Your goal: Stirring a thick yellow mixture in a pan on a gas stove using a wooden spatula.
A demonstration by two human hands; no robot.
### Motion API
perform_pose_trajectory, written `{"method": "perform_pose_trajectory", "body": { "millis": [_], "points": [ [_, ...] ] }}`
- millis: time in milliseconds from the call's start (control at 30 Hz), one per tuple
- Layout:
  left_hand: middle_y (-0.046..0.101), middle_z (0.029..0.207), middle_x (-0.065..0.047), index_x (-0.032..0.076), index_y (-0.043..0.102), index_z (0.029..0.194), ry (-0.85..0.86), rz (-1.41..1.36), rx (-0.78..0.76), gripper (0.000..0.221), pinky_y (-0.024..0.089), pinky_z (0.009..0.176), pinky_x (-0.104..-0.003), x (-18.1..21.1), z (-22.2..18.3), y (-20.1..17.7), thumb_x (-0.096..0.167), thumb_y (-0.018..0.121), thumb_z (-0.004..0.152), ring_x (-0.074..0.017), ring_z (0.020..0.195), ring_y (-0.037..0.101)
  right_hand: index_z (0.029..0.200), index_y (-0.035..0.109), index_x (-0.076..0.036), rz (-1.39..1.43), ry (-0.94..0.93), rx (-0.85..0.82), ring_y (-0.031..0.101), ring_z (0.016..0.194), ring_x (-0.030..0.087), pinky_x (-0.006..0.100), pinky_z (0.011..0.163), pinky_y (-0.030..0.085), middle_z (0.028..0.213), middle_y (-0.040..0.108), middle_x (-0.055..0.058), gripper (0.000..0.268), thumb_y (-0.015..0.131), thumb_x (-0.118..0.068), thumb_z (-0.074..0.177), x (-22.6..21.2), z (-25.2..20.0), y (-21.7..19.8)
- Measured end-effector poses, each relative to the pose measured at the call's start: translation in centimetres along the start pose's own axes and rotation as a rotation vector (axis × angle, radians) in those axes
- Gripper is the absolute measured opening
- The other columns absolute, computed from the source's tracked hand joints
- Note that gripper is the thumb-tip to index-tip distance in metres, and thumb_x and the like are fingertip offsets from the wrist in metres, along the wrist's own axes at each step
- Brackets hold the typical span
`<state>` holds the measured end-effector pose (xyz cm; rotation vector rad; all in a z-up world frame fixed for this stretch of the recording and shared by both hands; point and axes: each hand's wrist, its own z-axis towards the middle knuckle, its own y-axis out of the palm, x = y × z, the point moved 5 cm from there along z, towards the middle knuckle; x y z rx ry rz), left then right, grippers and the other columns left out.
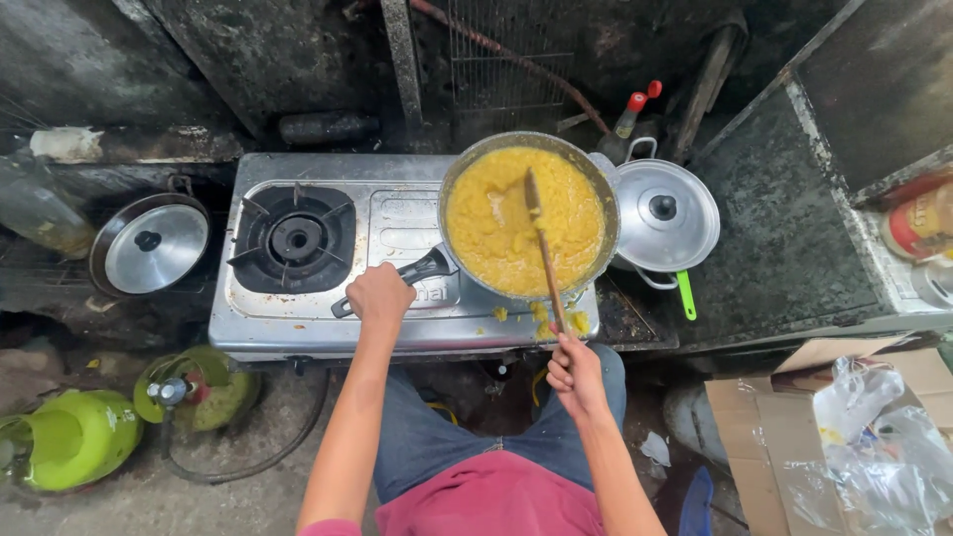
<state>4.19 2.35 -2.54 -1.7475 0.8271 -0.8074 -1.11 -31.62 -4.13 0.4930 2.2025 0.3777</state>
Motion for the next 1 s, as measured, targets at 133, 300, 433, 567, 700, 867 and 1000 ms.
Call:
{"method": "perform_pose_trajectory", "body": {
  "millis": [133, 300, 433, 567, 700, 867, 1000],
  "points": [
    [0.075, 0.08, -0.019, 0.003, 0.077, 0.089, 0.006, -0.028, -0.006, 0.029, 0.059, 0.076, -0.049, 0.1, -0.3, -0.2, 0.031, 0.071, 0.085, -0.0394, 0.086, 0.077, 0.139, 0.054, -0.003, 0.173, 0.151, -0.13, 0.026, 0.039, 0.005, 0.016, 0.033, 0.019, 0.066, 0.028, -0.001, 0.048, 0.054, -0.034, 0.103, 0.0, -0.1, -1.2],
    [0.076, 0.08, -0.018, 0.002, 0.077, 0.089, 0.009, -0.017, -0.008, 0.029, 0.059, 0.076, -0.049, 0.0, -0.4, -0.5, 0.031, 0.071, 0.084, -0.0391, 0.086, 0.077, 0.077, 0.044, -0.008, 0.006, 0.278, -0.165, 0.026, 0.041, 0.005, 0.013, 0.031, 0.013, 0.067, 0.027, -0.002, 0.051, 0.045, -0.047, 0.109, -2.7, -2.3, 0.1],
    [0.076, 0.08, -0.019, 0.002, 0.077, 0.088, 0.016, -0.033, 0.0, 0.029, 0.059, 0.076, -0.048, -0.2, -0.2, 0.1, 0.031, 0.073, 0.084, -0.0389, 0.085, 0.077, 0.067, 0.038, -0.01, -0.262, 0.132, -0.116, 0.017, 0.036, 0.003, 0.013, 0.029, 0.01, 0.06, 0.021, -0.005, 0.062, 0.04, -0.054, 0.111, -6.2, -3.0, -2.3],
    [0.076, 0.079, -0.017, 0.005, 0.078, 0.087, 0.017, -0.013, -0.004, 0.028, 0.058, 0.072, -0.047, -0.5, 0.5, 0.7, 0.032, 0.07, 0.086, -0.0372, 0.084, 0.077, 0.108, 0.063, -0.017, -1.176, -0.197, 0.091, 0.05, 0.078, 0.021, 0.033, 0.063, 0.041, 0.088, 0.057, 0.005, 0.044, 0.045, -0.057, 0.106, -12.2, -3.6, -6.8],
    [0.076, 0.077, -0.016, 0.006, 0.078, 0.086, 0.031, -0.005, -0.011, 0.027, 0.057, 0.073, -0.045, -0.4, 0.7, 0.8, 0.032, 0.071, 0.086, -0.0365, 0.082, 0.077, 0.147, 0.06, -0.035, -1.857, -0.278, 0.331, 0.071, 0.117, 0.032, 0.045, 0.1, 0.056, 0.12, 0.078, 0.008, 0.066, 0.046, -0.071, 0.094, -16.5, -8.3, -5.7],
    [0.073, 0.08, -0.002, 0.015, 0.069, 0.084, -0.03, 0.088, -0.094, 0.015, 0.046, 0.06, -0.036, -0.3, 1.1, 0.9, 0.027, 0.062, 0.089, -0.027, 0.071, 0.071, 0.15, 0.051, -0.03, -2.086, -0.26, 0.395, 0.069, 0.115, 0.037, 0.052, 0.09, 0.055, 0.121, 0.075, 0.008, 0.072, 0.047, -0.068, 0.088, -15.4, -12.2, 0.0],
    [0.075, 0.087, -0.004, 0.015, 0.072, 0.089, -0.033, 0.084, -0.103, 0.017, 0.05, 0.067, -0.037, -0.2, 1.1, 1.0, 0.029, 0.063, 0.089, -0.0283, 0.079, 0.074, 0.142, 0.056, -0.027, -2.119, -0.373, 0.38, 0.073, 0.103, 0.036, 0.053, 0.08, 0.058, 0.108, 0.078, 0.005, 0.064, 0.052, -0.064, 0.089, -11.3, -8.8, 0.6]
  ]
}}
